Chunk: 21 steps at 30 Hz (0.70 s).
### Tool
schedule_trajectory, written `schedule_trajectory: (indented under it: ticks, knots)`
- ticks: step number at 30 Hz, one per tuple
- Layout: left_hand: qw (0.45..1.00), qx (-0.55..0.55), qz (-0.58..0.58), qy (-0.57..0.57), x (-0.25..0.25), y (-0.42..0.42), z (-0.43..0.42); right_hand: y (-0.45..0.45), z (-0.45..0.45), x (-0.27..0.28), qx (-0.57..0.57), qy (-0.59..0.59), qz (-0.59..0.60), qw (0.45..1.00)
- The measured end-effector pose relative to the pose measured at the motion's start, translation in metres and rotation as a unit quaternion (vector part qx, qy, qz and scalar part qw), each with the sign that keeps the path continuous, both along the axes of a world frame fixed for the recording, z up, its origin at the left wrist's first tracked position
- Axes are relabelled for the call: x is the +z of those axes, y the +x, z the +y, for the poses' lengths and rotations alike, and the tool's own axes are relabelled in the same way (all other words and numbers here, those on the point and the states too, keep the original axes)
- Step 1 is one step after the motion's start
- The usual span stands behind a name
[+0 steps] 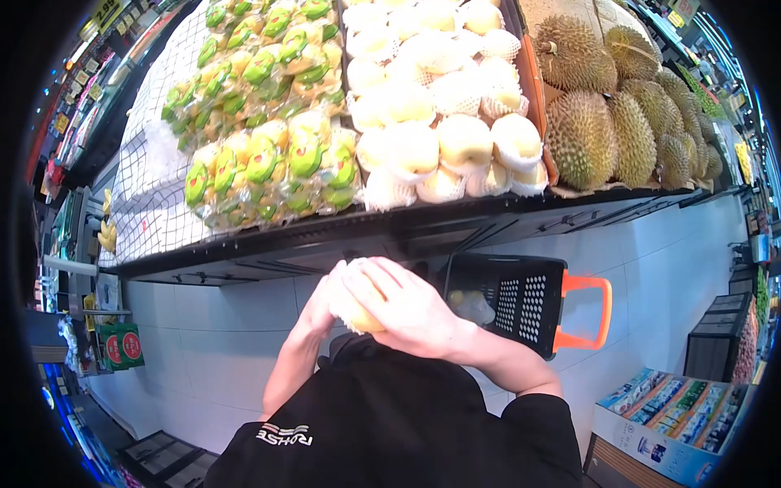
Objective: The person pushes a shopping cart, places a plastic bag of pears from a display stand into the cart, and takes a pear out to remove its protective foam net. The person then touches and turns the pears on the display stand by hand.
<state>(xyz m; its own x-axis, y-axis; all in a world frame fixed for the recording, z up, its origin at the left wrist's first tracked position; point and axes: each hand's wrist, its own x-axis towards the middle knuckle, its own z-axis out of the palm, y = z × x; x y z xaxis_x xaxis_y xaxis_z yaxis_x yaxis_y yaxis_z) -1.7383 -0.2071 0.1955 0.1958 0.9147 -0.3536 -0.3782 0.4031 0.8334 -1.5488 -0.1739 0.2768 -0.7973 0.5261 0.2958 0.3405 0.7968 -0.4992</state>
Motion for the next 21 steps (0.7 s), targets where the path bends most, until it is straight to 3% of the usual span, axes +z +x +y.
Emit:
schedule_trajectory:
  ticks: [7,10,12,16,18,21]
  knots:
    - [0.990,0.025,0.133,0.032,0.047,0.026,0.125,0.031,0.131,0.032,-0.056,0.045,0.039,0.997]
    - [0.995,0.070,0.069,0.012,0.060,0.036,0.157,0.034,0.173,0.036,-0.051,0.048,0.058,0.996]
    - [0.994,0.075,0.042,0.060,0.058,0.035,0.185,0.036,0.213,0.042,-0.055,0.056,0.084,0.993]
    - [0.964,0.207,0.145,0.082,0.065,0.044,0.236,0.041,0.284,0.050,-0.110,0.059,0.120,0.985]
    - [0.835,0.221,0.460,0.205,0.043,0.044,0.259,0.038,0.313,0.055,-0.133,0.074,0.140,0.978]
    - [0.791,0.153,0.560,0.192,0.052,0.051,0.283,0.031,0.343,0.059,-0.167,0.080,0.173,0.967]
